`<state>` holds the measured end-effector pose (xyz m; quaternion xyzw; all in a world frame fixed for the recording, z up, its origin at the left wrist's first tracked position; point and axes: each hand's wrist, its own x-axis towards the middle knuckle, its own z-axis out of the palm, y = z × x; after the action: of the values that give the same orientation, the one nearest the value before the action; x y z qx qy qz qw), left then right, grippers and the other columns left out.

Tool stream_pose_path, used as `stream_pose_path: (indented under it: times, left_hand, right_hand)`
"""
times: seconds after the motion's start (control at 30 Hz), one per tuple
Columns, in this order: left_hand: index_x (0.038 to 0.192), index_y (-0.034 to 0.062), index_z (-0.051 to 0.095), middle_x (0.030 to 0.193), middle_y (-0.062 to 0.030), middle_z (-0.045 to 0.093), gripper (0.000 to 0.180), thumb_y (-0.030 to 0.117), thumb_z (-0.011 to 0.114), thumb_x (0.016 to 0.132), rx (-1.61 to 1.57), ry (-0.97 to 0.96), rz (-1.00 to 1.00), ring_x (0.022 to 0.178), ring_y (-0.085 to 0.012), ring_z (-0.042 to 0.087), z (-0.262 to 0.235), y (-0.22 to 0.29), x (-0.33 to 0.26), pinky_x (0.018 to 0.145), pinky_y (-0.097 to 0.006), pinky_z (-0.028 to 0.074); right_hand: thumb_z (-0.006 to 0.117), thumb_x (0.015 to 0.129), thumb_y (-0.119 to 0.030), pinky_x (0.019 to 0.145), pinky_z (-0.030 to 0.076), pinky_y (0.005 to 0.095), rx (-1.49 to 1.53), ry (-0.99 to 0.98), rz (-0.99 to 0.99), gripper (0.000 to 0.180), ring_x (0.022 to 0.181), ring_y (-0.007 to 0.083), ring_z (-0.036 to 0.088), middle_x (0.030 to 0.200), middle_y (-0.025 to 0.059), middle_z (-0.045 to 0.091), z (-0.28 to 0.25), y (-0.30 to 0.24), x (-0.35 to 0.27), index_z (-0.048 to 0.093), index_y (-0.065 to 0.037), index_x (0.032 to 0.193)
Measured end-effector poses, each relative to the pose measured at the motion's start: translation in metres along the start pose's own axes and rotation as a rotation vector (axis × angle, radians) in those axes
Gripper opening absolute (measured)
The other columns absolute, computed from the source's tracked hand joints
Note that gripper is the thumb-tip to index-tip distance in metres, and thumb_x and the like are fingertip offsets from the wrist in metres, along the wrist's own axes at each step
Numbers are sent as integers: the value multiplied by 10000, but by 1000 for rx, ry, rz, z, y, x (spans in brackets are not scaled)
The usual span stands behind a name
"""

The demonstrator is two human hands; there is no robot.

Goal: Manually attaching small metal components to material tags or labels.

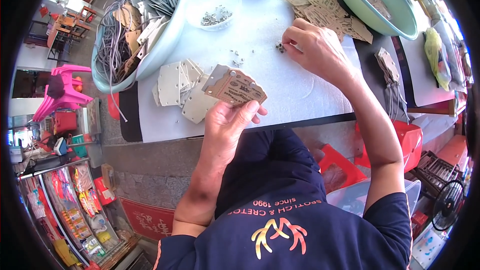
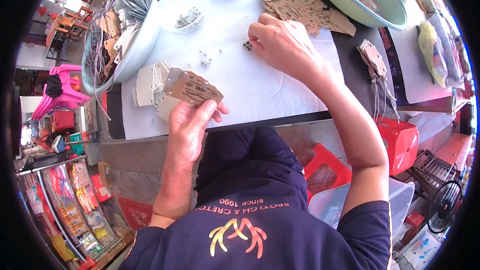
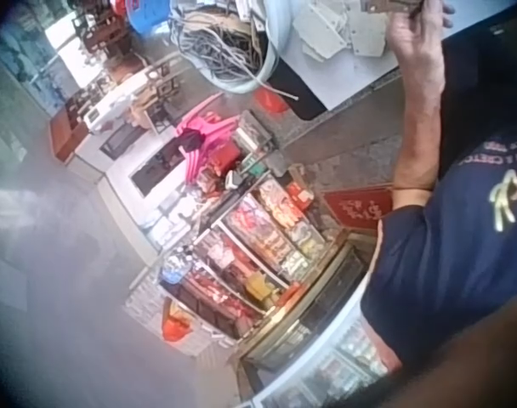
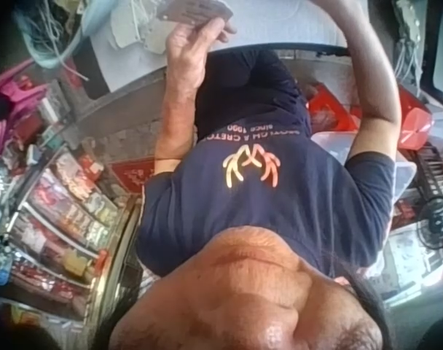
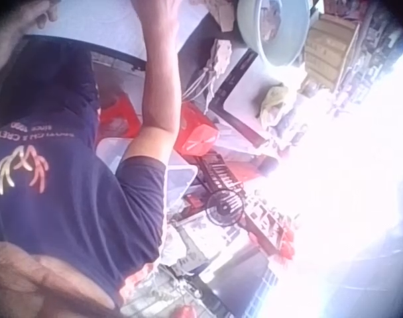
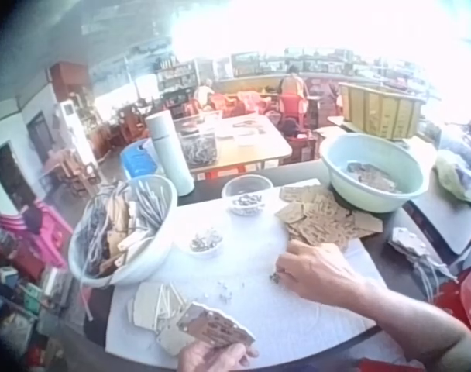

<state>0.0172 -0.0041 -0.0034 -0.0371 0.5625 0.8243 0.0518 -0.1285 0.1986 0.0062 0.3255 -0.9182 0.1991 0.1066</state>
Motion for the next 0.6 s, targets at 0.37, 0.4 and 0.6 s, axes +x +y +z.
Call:
stream_pose_path:
  times: [0.37,0.4,0.6]
  left_hand:
    - [1063,-7,608,959,-78,647,171,101,592,932,-59,119,-49,843,-174,637,7,1,6,691,-285,475]
    - [1050,-6,610,959,-79,652,162,105,600,933,-65,131,-31,834,-163,640,7,-1,7,692,-274,488]
    - [1033,-12,611,958,-76,659,152,109,598,942,-105,143,47,827,-134,636,20,-4,12,696,-258,504]
  right_hand:
    - [662,778,-87,573,465,296,501,93,206,80,603,160,564,775,65,582,-14,-35,-25,626,-41,833]
    - [663,768,-49,532,420,248,648,140,171,73,576,89,505,755,33,560,-4,-42,-35,622,-40,828]
    - [674,826,-56,517,378,217,983,182,283,72,589,54,459,786,15,539,13,-89,-60,611,-22,838]
